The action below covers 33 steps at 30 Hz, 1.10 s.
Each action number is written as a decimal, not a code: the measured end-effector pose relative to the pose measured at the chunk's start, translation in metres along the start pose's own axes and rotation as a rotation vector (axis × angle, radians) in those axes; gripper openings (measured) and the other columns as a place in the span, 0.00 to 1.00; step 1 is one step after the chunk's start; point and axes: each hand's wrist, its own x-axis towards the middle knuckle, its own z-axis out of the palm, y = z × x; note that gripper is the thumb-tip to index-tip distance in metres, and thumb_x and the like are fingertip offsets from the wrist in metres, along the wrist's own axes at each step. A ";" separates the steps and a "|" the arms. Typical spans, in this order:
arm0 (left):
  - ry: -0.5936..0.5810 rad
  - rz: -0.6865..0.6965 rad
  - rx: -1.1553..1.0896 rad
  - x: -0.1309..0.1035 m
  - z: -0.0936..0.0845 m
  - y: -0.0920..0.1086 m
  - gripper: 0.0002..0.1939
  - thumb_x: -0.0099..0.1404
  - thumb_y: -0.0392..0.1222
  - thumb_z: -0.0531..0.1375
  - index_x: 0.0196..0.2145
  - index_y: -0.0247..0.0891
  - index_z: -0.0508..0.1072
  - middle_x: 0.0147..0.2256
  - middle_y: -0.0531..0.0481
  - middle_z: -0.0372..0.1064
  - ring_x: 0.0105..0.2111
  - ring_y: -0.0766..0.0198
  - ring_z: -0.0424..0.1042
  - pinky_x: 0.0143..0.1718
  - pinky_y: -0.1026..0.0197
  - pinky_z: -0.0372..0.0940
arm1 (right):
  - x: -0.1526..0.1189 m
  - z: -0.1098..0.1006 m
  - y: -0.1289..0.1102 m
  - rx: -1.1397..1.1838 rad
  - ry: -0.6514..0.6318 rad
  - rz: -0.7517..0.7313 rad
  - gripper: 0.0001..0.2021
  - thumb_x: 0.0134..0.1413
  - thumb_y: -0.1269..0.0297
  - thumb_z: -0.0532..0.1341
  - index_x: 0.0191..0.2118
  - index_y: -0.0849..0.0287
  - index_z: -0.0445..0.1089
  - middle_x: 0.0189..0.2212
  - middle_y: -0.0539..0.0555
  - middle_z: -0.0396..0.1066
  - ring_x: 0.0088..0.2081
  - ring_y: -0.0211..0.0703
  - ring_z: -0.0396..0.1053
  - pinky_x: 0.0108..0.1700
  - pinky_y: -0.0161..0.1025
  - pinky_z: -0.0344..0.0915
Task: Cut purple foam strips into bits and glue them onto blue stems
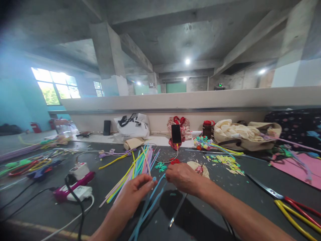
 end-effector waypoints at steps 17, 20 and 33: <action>-0.073 -0.183 -0.120 0.056 0.013 -0.029 0.15 0.51 0.51 0.54 0.32 0.36 0.63 0.18 0.60 0.60 0.11 0.77 0.48 0.13 0.71 0.45 | 0.052 0.051 0.037 -0.111 -0.137 0.069 0.10 0.51 0.74 0.50 0.36 0.59 0.66 0.32 0.56 0.66 0.31 0.42 0.67 0.27 0.33 0.57; -0.052 -0.149 -0.043 0.063 0.012 -0.034 0.13 0.49 0.48 0.57 0.29 0.35 0.66 0.17 0.60 0.60 0.13 0.75 0.53 0.15 0.70 0.49 | 0.056 0.049 0.037 -0.137 -0.150 0.037 0.09 0.53 0.72 0.50 0.37 0.59 0.65 0.33 0.56 0.65 0.32 0.43 0.67 0.28 0.34 0.58; 0.045 0.002 0.369 0.065 0.013 -0.048 0.07 0.51 0.41 0.54 0.28 0.37 0.69 0.26 0.51 0.68 0.28 0.63 0.66 0.29 0.65 0.53 | 0.056 0.047 0.039 -0.092 -0.115 0.047 0.09 0.50 0.75 0.51 0.36 0.61 0.64 0.31 0.56 0.66 0.31 0.42 0.66 0.28 0.34 0.57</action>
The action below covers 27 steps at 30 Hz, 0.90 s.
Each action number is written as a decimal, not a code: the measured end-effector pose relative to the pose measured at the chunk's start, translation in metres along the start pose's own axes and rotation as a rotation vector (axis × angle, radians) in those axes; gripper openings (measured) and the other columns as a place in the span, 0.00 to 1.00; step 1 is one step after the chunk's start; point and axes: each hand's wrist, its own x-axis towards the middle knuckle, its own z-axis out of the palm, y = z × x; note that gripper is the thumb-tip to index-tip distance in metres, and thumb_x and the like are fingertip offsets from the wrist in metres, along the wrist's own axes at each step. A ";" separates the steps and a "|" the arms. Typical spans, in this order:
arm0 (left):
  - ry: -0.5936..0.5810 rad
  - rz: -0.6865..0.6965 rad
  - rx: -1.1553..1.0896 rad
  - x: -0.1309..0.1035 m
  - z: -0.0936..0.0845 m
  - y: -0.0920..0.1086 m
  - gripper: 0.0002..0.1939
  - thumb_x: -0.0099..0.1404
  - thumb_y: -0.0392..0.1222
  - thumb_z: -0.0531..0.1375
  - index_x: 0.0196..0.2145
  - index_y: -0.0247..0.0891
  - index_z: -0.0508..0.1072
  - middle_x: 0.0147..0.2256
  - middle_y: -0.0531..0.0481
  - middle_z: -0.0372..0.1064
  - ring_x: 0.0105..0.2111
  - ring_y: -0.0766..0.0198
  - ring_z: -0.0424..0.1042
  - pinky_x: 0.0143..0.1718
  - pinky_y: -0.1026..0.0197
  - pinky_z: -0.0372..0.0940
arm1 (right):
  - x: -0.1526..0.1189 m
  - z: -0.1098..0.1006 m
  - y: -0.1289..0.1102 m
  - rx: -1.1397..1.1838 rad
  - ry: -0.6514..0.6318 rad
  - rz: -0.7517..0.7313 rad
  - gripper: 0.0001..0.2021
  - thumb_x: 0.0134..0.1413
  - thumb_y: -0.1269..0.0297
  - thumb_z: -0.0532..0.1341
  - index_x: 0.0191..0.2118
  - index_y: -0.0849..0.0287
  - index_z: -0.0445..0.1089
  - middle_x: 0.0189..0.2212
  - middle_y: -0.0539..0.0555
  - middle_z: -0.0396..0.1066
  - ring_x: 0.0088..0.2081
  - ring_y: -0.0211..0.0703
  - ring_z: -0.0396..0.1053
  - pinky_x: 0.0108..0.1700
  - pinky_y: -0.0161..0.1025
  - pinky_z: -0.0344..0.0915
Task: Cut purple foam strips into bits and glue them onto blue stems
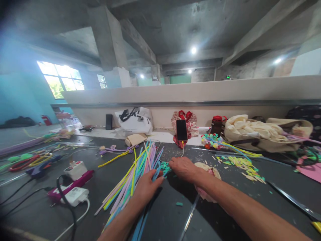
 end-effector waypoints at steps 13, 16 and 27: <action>0.016 -0.009 0.154 0.001 -0.008 0.003 0.09 0.55 0.42 0.51 0.20 0.38 0.65 0.20 0.54 0.63 0.25 0.64 0.63 0.25 0.66 0.48 | -0.047 -0.020 -0.015 0.246 0.038 0.102 0.06 0.49 0.68 0.52 0.30 0.56 0.66 0.24 0.49 0.69 0.25 0.37 0.64 0.24 0.31 0.52; 0.017 -0.022 0.130 0.003 -0.009 0.005 0.09 0.55 0.44 0.52 0.21 0.39 0.64 0.21 0.55 0.63 0.25 0.65 0.63 0.26 0.66 0.49 | -0.057 -0.015 -0.036 0.136 -0.194 -0.251 0.07 0.48 0.69 0.52 0.27 0.57 0.67 0.22 0.51 0.68 0.21 0.37 0.63 0.19 0.32 0.47; -0.080 -0.198 -0.079 0.009 0.001 0.005 0.09 0.54 0.48 0.52 0.29 0.40 0.64 0.18 0.55 0.65 0.16 0.67 0.62 0.18 0.67 0.54 | -0.001 -0.020 0.027 0.274 -0.102 -0.146 0.12 0.50 0.74 0.49 0.38 0.60 0.65 0.34 0.55 0.65 0.34 0.40 0.64 0.32 0.33 0.56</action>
